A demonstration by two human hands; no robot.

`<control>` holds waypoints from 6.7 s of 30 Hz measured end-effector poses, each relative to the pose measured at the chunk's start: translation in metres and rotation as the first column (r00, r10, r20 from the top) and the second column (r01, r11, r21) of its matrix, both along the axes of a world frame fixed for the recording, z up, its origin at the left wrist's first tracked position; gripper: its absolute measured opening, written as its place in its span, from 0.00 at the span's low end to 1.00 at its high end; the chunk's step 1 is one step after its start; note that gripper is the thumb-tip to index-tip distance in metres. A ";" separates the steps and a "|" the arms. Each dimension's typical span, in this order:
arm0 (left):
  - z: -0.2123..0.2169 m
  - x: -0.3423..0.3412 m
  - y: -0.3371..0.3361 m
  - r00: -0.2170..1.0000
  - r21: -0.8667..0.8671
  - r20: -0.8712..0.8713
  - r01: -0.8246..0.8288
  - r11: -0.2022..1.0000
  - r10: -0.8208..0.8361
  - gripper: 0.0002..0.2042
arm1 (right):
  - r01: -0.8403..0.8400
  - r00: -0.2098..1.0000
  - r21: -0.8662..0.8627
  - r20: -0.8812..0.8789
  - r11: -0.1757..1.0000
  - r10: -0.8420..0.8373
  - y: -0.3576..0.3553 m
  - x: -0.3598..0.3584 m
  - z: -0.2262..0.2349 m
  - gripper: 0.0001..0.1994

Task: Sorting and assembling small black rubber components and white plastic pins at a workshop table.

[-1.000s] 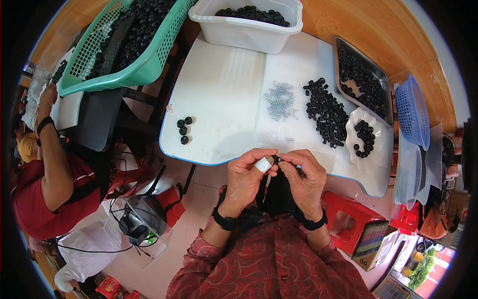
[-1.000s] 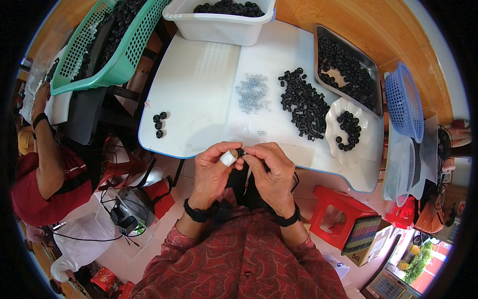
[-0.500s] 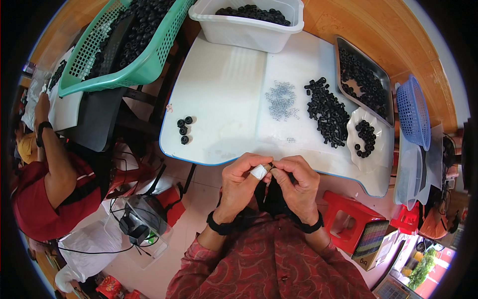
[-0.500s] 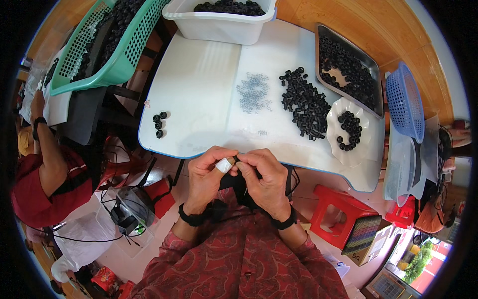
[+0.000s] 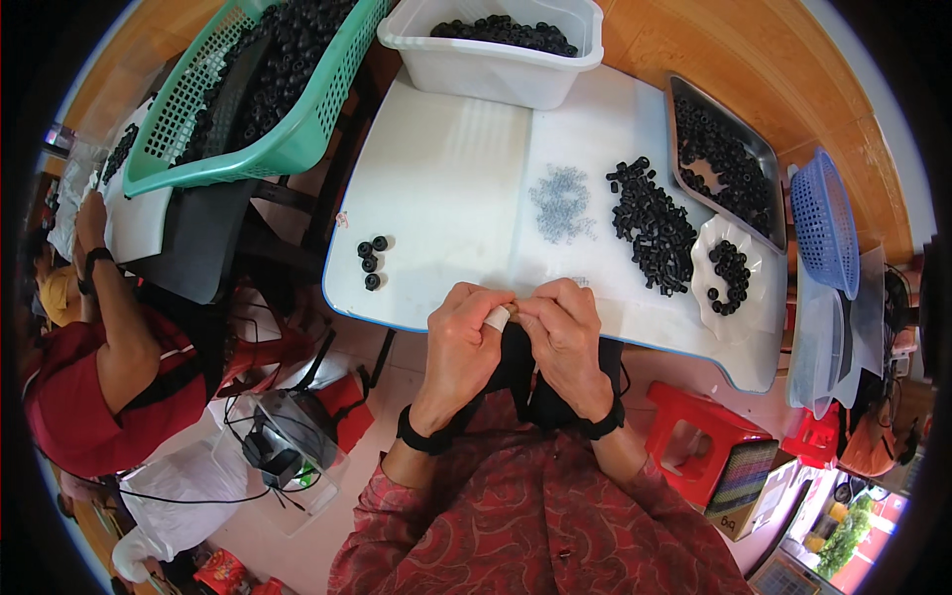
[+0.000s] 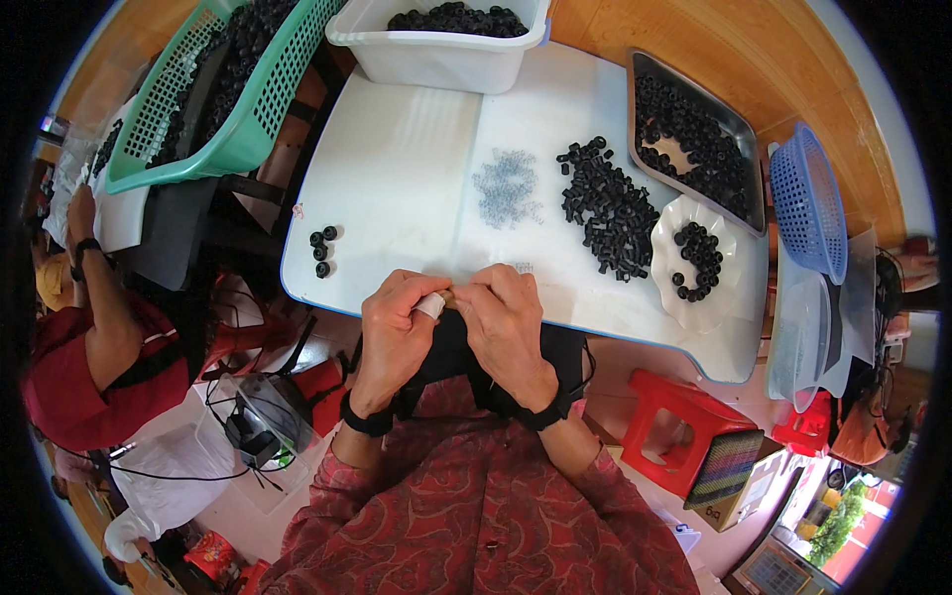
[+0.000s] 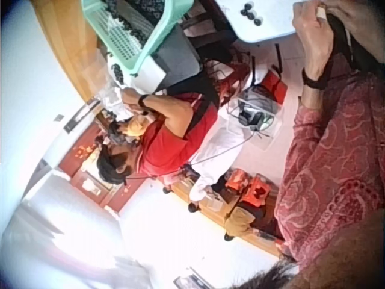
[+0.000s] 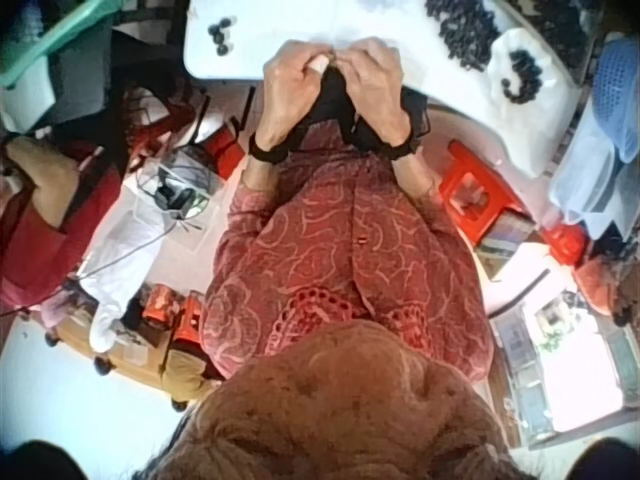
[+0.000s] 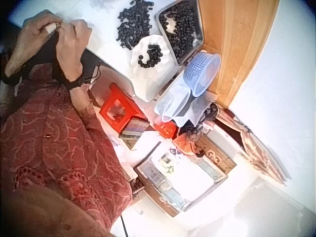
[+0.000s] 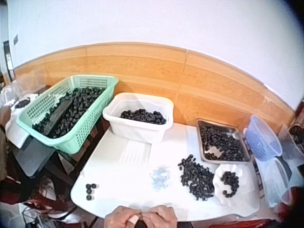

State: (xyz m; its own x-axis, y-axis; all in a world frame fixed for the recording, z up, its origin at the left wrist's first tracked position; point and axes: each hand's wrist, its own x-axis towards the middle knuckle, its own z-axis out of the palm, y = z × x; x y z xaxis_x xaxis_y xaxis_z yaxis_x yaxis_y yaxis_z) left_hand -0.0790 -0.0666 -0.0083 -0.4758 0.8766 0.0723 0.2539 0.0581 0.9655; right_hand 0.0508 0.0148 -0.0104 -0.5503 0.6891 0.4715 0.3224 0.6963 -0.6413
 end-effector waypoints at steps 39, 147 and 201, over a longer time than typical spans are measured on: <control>0.004 0.027 0.007 0.726 -0.010 -0.668 0.211 0.977 -0.163 0.18 | -0.074 0.967 -0.216 -0.253 0.974 0.017 -0.012 0.006 0.019 0.15; 0.005 0.016 -0.001 0.784 0.160 0.577 0.166 0.973 -0.229 0.11 | -0.032 0.939 -0.587 -0.295 0.809 -0.177 -0.022 0.036 0.020 0.06; -0.001 -0.005 -0.022 0.743 0.248 0.584 0.218 0.944 -0.326 0.16 | -0.213 0.931 -0.668 -0.360 0.713 -0.058 -0.027 0.032 0.027 0.08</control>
State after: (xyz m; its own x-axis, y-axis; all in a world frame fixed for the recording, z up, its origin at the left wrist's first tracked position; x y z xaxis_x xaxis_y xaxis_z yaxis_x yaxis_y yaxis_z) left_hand -0.0839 -0.0886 -0.0093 -0.2079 0.9781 -0.0045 -0.4090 -0.0827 0.9088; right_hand 0.0826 -0.0121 0.0170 -0.5205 0.8527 0.0446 -0.0376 0.0293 -0.9989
